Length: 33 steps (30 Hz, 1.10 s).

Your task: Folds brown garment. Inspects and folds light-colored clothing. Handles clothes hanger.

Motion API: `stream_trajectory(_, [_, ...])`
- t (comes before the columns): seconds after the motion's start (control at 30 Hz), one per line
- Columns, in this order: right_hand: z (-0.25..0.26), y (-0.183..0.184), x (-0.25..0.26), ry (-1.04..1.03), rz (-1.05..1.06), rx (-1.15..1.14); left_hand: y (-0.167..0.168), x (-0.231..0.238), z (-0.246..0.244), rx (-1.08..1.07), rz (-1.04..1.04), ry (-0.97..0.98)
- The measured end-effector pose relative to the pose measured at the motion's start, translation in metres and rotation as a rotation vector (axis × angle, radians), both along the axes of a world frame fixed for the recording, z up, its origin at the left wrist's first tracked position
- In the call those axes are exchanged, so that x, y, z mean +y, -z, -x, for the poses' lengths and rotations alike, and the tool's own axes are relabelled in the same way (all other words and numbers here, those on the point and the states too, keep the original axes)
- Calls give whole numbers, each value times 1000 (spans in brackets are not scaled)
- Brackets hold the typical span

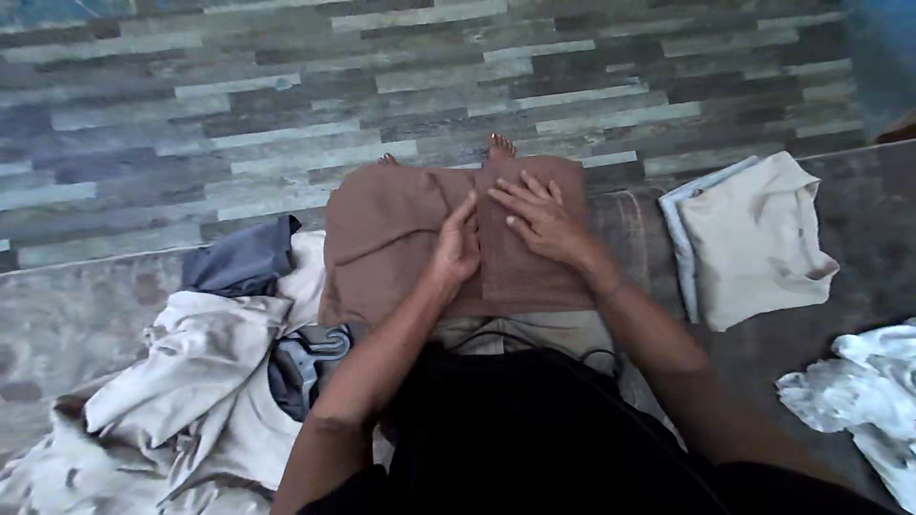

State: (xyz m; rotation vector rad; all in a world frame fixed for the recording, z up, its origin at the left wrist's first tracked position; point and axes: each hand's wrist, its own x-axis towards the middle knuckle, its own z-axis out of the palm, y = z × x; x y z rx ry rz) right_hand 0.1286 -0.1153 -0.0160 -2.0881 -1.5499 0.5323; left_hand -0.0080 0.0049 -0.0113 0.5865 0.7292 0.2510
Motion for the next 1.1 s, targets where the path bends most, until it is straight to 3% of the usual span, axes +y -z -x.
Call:
stream_trajectory(0.07, [-8, -3, -4, 48, -105, 90, 11, -2, 7, 133, -106, 76])
stream_trajectory(0.2, [-25, -30, -31, 217, -147, 105, 2, -7, 14, 82, -219, 46])
stream_trajectory(0.33, [-27, -13, -59, 168, 132, 21, 10, 2, 30, 195, -235, -17])
stream_trajectory(0.43, [-26, 2, -60, 89, 257, -20, 11, -1, 36, 238, -312, 85])
stream_trajectory(0.5, [-31, -6, -56, 117, 203, -1, 8, -5, 41, 233, -517, 193])
stream_trajectory(0.6, [-36, -28, -32, 304, 135, 34, -4, -9, 52, 400, -1163, 396])
stream_trajectory(0.7, [-43, -32, -14, 524, 144, 108, -9, -15, 55, 553, -1708, 404])
stream_trajectory(0.77, [-46, -26, -17, 595, 157, 231, -13, -15, 55, 597, -1837, 532])
stream_trajectory(0.83, [-46, -19, -23, 619, 142, 345, -6, -10, 53, 608, -1805, 786])
stream_trajectory(0.9, [-48, -16, -24, 646, 137, 336, 7, -1, 54, 597, -1738, 1066])
stream_trajectory(0.93, [-50, -20, -21, 642, 165, 271, 8, 3, 58, 552, -1731, 1110])
stream_trajectory(1.0, [-52, -38, -5, 549, 248, 42, -3, 13, 75, 384, -1711, 998])
stream_trajectory(1.1, [-37, -72, 44, 149, 181, -216, -24, 18, 126, 220, -1591, 453])
